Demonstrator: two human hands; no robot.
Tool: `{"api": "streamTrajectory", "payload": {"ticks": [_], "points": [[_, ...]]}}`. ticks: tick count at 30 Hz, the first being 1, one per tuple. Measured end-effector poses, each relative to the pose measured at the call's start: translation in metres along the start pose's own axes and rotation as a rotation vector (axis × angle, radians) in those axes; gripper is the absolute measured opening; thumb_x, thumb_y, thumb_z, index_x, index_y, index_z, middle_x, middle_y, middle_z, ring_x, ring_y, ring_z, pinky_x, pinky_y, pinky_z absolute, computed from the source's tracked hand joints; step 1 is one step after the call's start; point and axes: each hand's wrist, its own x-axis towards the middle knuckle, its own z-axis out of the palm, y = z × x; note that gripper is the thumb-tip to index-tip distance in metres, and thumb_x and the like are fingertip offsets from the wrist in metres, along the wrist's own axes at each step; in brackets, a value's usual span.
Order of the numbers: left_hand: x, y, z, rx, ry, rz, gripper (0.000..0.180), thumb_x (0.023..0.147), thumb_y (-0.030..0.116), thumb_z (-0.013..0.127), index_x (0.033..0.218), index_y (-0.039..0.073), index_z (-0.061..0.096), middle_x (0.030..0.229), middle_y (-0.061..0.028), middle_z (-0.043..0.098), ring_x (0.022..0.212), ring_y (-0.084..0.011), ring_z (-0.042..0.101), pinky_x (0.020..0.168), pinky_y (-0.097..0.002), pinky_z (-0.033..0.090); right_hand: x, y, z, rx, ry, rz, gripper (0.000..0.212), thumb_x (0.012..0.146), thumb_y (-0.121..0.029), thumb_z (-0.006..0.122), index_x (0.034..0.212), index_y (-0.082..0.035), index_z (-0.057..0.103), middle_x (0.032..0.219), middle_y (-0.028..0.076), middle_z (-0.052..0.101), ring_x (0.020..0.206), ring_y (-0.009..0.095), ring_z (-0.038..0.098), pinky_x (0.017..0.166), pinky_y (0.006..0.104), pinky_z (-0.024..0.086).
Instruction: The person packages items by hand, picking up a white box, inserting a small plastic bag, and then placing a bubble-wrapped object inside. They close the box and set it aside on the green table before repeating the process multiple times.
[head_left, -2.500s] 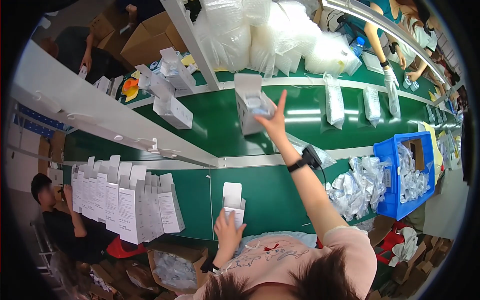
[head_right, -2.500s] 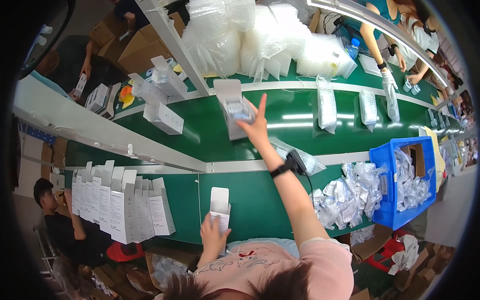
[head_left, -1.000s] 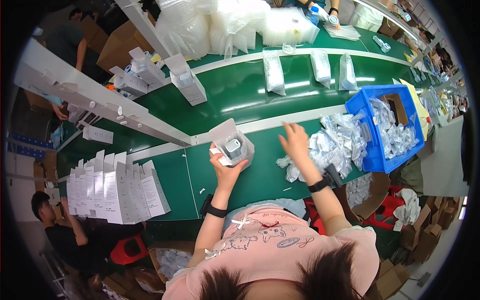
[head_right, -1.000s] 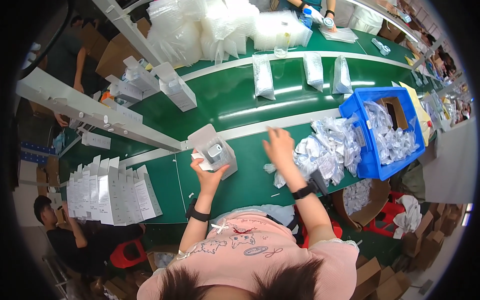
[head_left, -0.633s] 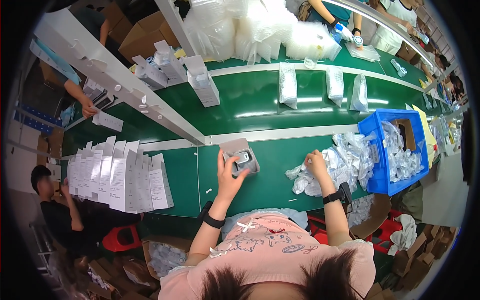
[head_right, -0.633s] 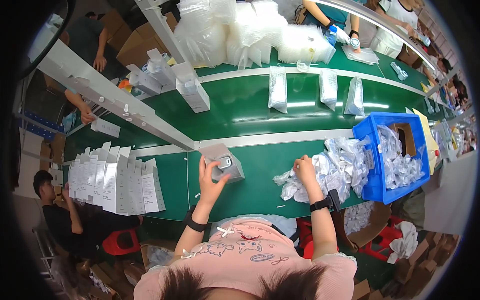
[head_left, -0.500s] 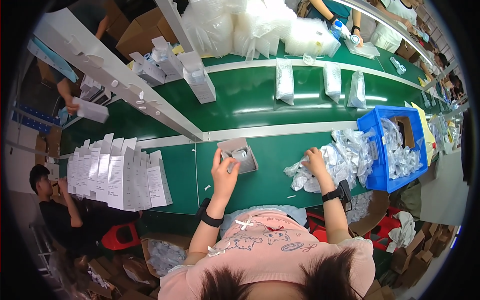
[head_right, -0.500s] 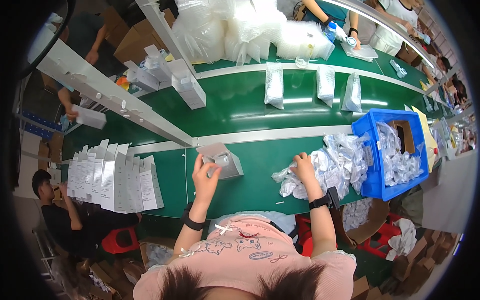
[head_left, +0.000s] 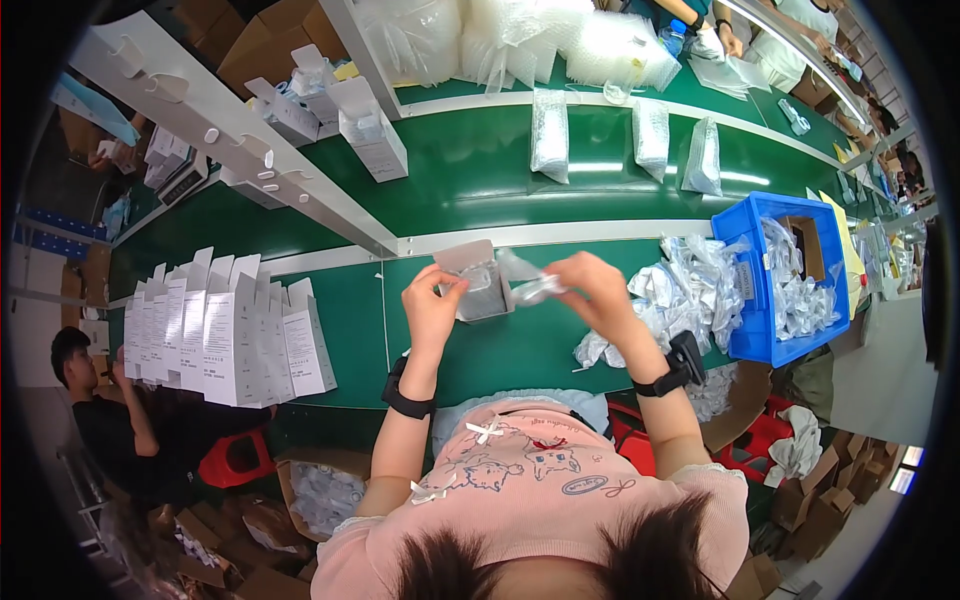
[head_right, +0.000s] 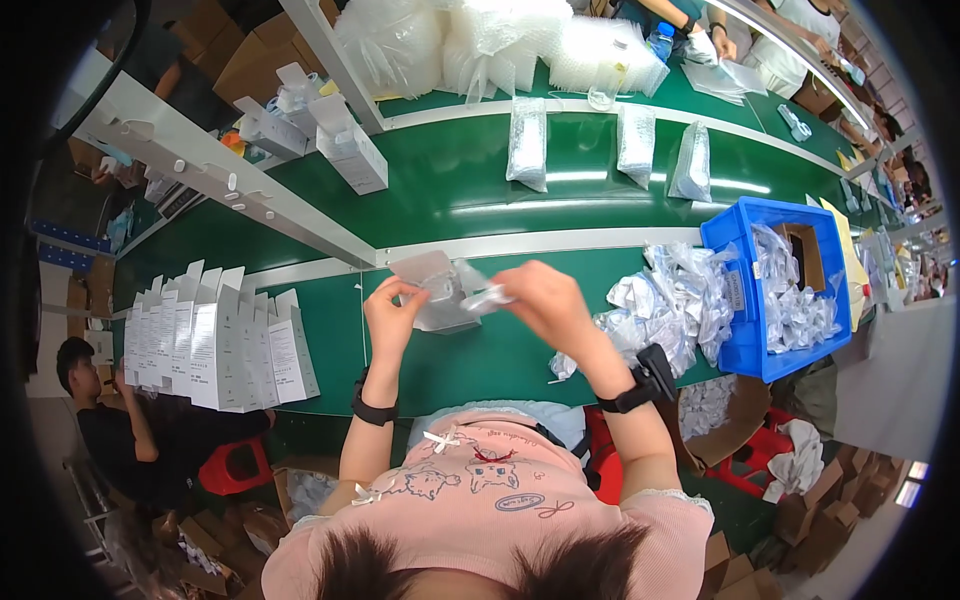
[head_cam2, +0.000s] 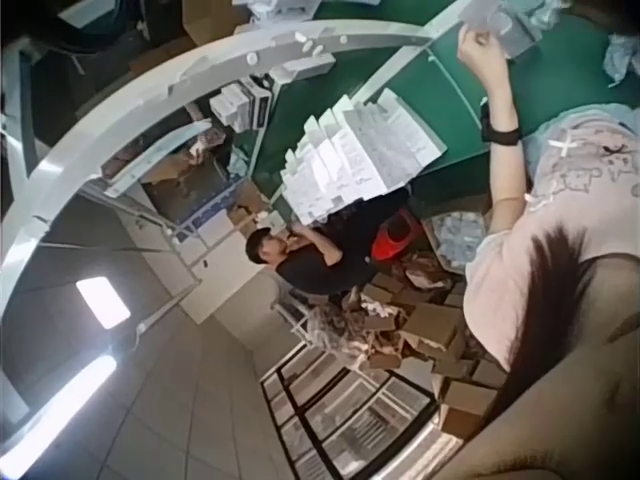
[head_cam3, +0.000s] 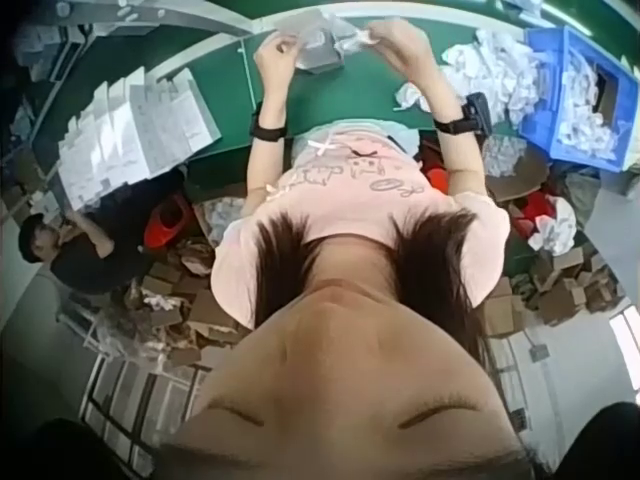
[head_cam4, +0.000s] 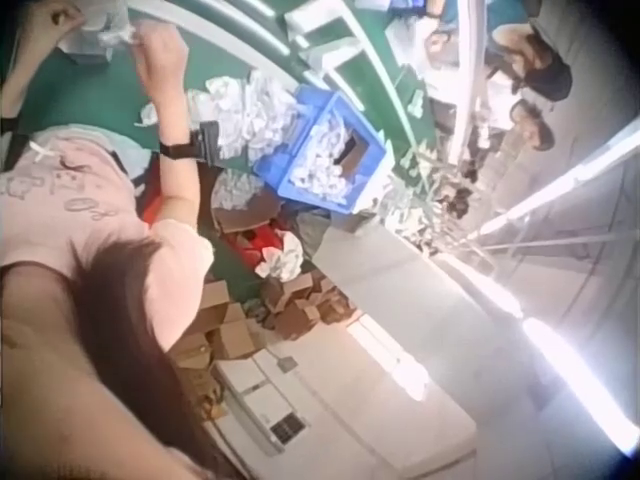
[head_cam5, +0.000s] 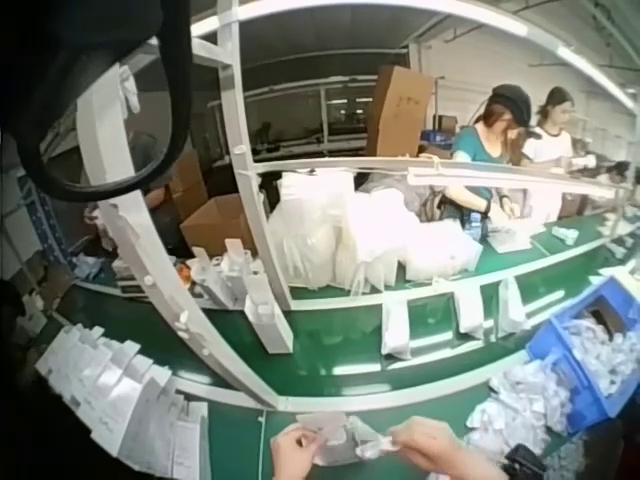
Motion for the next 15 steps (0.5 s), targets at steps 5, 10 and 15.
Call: {"api": "streamTrajectory", "payload": {"ticks": [5,10,15], "points": [[0.001,0.003,0.002,-0.071,0.005,-0.011,0.01,0.061,0.004,0.066,0.069,-0.001,0.063,0.087,-0.0203,0.062,0.085,-0.0292,0.061,0.069,-0.0315,0.046,0.031,-0.012,0.044,-0.322,-0.476,-0.3,0.015,0.072,-0.016,0.058,0.085,-0.007,0.057,0.084,0.004,0.056,0.077,0.022,0.053,0.068,0.0322,0.045],[0.001,-0.01,0.008,-0.02,0.052,0.069,0.01,0.062,0.003,0.064,0.071,-0.002,0.062,0.083,-0.0139,0.061,0.074,-0.0198,0.06,0.06,-0.0265,0.044,0.019,0.001,0.076,-0.454,-0.419,-0.208,0.025,0.068,-0.024,0.06,0.085,-0.006,0.059,0.088,0.003,0.054,0.091,0.022,0.048,0.085,0.0408,0.038],[0.0,-0.015,0.008,-0.058,0.101,0.111,0.01,0.063,0.002,0.064,0.071,-0.003,0.061,0.081,-0.0135,0.06,0.072,-0.0217,0.058,0.064,-0.0279,0.043,0.014,-0.016,0.063,-0.429,-0.435,-0.15,0.027,0.067,-0.028,0.063,0.084,-0.006,0.06,0.088,0.004,0.053,0.097,0.022,0.046,0.093,0.0517,0.028]]}}
